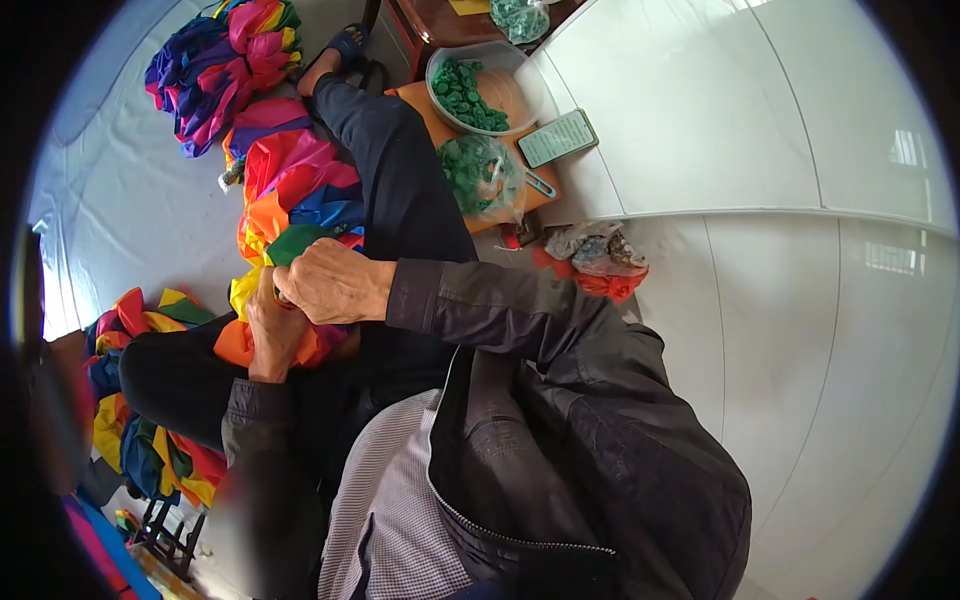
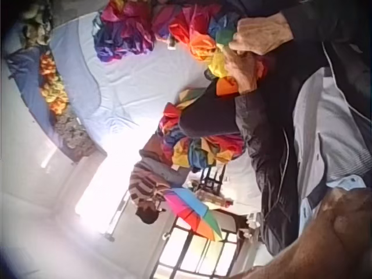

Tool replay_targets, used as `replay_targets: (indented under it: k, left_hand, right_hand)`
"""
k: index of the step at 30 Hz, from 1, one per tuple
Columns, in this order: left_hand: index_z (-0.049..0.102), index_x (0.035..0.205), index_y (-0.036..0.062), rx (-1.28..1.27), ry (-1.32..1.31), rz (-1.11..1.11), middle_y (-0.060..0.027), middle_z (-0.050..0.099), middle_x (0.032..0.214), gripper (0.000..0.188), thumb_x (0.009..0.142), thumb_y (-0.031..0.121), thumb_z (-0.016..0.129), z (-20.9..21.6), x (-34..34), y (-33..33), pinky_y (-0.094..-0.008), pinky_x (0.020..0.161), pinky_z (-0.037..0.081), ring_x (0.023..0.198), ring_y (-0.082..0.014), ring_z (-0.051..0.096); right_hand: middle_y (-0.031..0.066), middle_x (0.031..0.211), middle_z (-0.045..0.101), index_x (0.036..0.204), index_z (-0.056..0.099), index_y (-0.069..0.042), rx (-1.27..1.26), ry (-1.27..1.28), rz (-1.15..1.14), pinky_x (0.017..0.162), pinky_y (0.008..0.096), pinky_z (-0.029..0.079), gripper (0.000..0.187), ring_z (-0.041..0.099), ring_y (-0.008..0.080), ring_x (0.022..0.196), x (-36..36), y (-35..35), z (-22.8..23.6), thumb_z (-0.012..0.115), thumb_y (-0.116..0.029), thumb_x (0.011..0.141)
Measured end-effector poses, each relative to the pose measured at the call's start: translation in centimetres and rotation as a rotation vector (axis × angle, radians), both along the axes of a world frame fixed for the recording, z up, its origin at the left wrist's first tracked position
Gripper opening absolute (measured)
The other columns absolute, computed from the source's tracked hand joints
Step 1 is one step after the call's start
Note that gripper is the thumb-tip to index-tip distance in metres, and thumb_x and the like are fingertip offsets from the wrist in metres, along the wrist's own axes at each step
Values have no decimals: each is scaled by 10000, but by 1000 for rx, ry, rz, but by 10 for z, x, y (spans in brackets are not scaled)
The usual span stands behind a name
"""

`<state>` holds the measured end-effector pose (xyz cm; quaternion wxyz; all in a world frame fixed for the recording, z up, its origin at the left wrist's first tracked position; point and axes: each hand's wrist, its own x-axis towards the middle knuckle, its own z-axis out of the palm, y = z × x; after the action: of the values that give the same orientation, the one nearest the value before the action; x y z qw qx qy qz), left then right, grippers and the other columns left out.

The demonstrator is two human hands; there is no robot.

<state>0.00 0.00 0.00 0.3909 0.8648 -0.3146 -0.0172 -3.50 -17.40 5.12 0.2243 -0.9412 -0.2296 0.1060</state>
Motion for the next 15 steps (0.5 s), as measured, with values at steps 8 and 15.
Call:
replay_targets:
  k: [8,15]
  left_hand:
    - [574,1042,47,-137,83,230,-176,670,835,345,800,96,814,-3,12,3,-419,676,524,776,-364,688]
    - [564,1140,54,-92,18,241,-164,677,949,413,808,86,807,9,13,9,-418,750,535,842,-368,681]
  right_hand:
    - [172,947,597,1042,588,1,288,-306,-455,560,382,527,393,663,285,772,-14,29,-6,717,-353,930]
    - [154,937,567,1030,606,0,239,-290,-455,639,386,549,462,630,283,812,-7,37,-6,783,-390,856]
